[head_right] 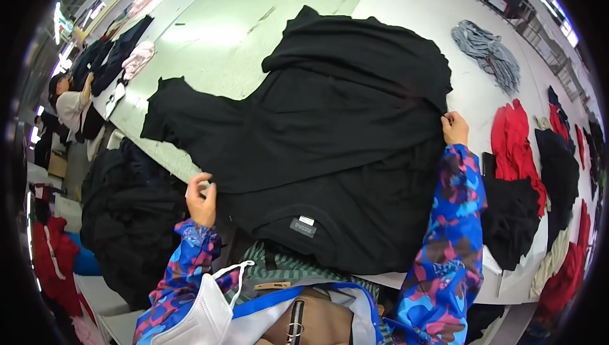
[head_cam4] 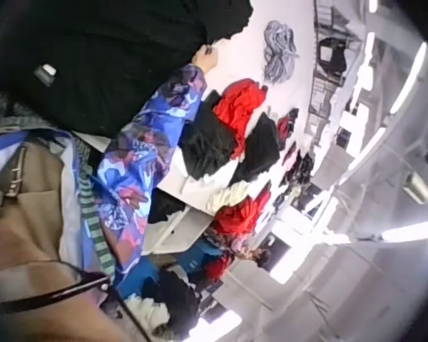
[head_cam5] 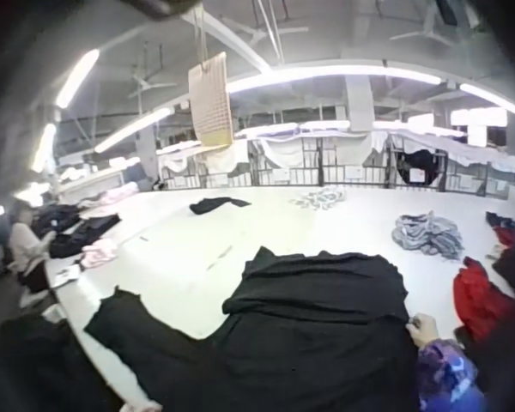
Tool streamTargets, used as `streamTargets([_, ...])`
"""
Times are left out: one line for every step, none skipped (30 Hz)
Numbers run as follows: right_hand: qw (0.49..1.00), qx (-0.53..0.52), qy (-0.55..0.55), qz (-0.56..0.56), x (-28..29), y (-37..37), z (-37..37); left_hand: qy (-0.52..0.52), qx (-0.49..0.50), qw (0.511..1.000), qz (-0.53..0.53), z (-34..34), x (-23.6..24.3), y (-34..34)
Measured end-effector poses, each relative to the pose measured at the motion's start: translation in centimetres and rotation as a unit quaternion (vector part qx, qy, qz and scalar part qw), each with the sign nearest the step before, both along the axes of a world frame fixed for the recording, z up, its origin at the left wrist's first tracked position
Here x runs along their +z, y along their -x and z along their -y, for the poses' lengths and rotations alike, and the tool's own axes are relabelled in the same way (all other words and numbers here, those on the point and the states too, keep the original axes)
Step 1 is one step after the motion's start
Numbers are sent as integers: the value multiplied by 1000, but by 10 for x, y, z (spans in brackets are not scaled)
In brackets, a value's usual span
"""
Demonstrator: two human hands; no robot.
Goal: The person flips through shirts laid on a table and trims loose threads from the collars and seams using thread snips.
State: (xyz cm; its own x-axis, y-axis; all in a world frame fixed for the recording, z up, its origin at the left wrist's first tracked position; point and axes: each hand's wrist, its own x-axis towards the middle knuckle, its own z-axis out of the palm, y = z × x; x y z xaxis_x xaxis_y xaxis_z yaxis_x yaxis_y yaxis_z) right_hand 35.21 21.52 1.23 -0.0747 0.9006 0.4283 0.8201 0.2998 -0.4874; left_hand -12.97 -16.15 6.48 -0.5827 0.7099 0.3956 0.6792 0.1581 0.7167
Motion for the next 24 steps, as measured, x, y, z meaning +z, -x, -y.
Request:
streamTargets([996,49,55,-57,19,15,19,-16,-64,993,102,-7,0,-8])
streamTargets([983,92,110,-111,38,32,43,-9,-112,973,201,-16,-4,-19])
streamTargets([955,172,165,-174,52,53,74,5,-185,934,305,-25,0,-34])
streamTargets([914,198,250,-248,75,86,115,41,-242,914,324,-33,4,-50])
streamTargets([898,238,300,-217,93,112,151,62,-290,877,377,-37,12,-69])
streamTargets([853,261,396,-220,113,138,187,83,-333,857,385,-41,18,-85])
streamTargets([815,315,434,-220,108,152,212,108,-366,837,392,-42,24,-98])
streamTargets([783,360,446,-241,109,162,236,124,-406,828,367,-44,24,-108])
streamTargets([751,403,453,-262,110,170,254,138,-446,816,340,-46,24,-114])
streamTargets([764,401,439,-250,109,174,262,140,-440,827,321,-47,24,-114])
streamTargets([776,400,425,-237,107,176,268,142,-431,839,301,-49,24,-112])
streamTargets([778,386,375,-323,97,178,269,106,-378,853,345,-53,29,-100])
streamTargets([780,325,375,-381,91,174,268,60,-325,868,371,-64,41,-75])
streamTargets([830,283,351,-329,91,167,263,-102,-279,953,56,-88,23,-17])
streamTargets([871,245,325,-276,92,157,258,-167,-189,922,294,-96,38,41])
streamTargets([887,236,308,-249,82,146,255,-354,-166,762,517,-110,22,157])
streamTargets([934,238,224,-146,68,132,252,-381,-42,794,471,-120,51,198])
streamTargets([950,237,181,-93,58,125,253,-408,102,815,399,-123,86,200])
streamTargets([962,231,138,-37,50,120,257,-401,259,814,331,-128,117,201])
streamTargets([969,199,148,21,45,122,262,-371,220,851,301,-131,129,194])
streamTargets([971,174,155,49,39,123,266,-342,119,890,276,-145,118,192])
streamTargets([974,159,149,59,22,123,264,-283,35,919,273,-155,106,162])
streamTargets([979,137,138,68,14,119,265,-128,-155,980,4,-175,65,171])
streamTargets([980,121,144,68,10,116,265,-25,-224,937,269,-192,51,122])
